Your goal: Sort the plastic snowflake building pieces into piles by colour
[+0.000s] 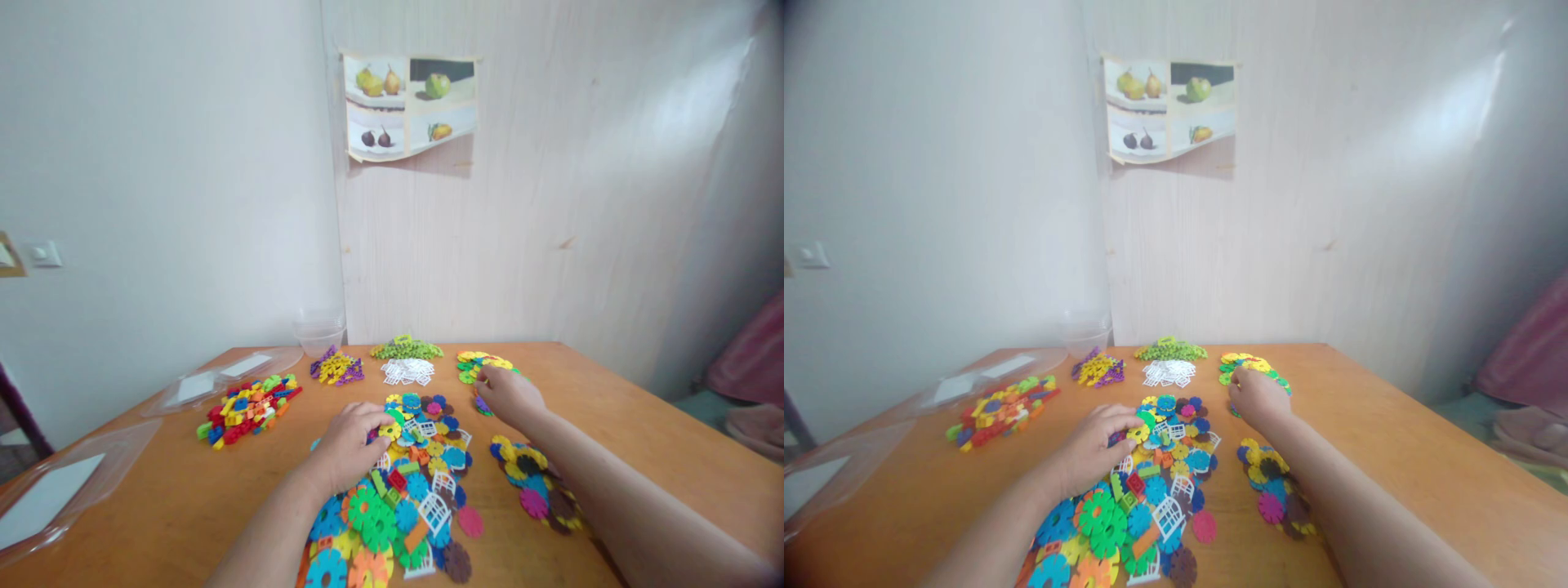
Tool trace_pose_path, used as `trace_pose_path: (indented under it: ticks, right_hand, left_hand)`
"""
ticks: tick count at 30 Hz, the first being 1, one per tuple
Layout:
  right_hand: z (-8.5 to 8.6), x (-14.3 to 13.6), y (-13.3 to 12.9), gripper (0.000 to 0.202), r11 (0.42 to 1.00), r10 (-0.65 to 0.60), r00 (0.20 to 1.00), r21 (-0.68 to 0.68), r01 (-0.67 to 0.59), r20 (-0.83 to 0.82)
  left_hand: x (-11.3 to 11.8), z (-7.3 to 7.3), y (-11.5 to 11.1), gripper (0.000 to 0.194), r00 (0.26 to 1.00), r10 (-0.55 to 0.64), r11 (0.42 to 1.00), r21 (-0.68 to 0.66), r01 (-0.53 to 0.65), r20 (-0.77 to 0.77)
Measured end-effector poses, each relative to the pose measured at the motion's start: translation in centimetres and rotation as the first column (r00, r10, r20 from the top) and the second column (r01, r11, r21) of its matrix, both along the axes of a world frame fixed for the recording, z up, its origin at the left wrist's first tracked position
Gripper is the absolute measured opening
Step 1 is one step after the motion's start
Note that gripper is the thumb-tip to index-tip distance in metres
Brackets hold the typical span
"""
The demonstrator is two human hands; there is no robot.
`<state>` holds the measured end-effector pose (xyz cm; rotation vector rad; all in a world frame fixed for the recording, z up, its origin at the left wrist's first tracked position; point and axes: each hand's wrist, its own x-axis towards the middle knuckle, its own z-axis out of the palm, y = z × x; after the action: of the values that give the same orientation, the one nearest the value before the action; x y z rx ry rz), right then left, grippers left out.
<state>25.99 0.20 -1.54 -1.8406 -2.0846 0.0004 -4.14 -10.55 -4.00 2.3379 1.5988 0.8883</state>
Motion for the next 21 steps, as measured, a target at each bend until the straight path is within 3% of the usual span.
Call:
trace_pose_path:
  ticks: [6, 12, 17, 21]
  right_hand:
    - [0.4, -2.6, -2.2, 0.022, 0.974, 0.224, 0.973, 0.036, -0.222, -0.053]
    - [0.5, -5.4, -5.1, 0.021, 0.89, 0.456, 0.885, 0.028, -0.455, -0.092]
    - [0.3, -6.6, -6.6, 0.021, 0.841, 0.541, 0.834, 0.042, -0.54, -0.113]
    - [0.2, -7.1, -7.2, 0.025, 0.824, 0.565, 0.806, 0.077, -0.561, -0.178]
  left_hand:
    - [-0.1, 0.0, 0.0, 0.021, 0.998, -0.007, 0.999, 0.039, 0.009, -0.055]
    - [0.2, 0.2, 0.0, 0.015, 0.997, -0.01, 0.998, 0.059, 0.015, -0.072]
    - [0.5, 0.6, 0.1, 0.027, 1.0, 0.004, 0.996, 0.084, -0.003, -0.012]
    - [0.6, 1.1, -0.1, 0.034, 0.987, 0.078, 0.996, 0.037, -0.084, 0.139]
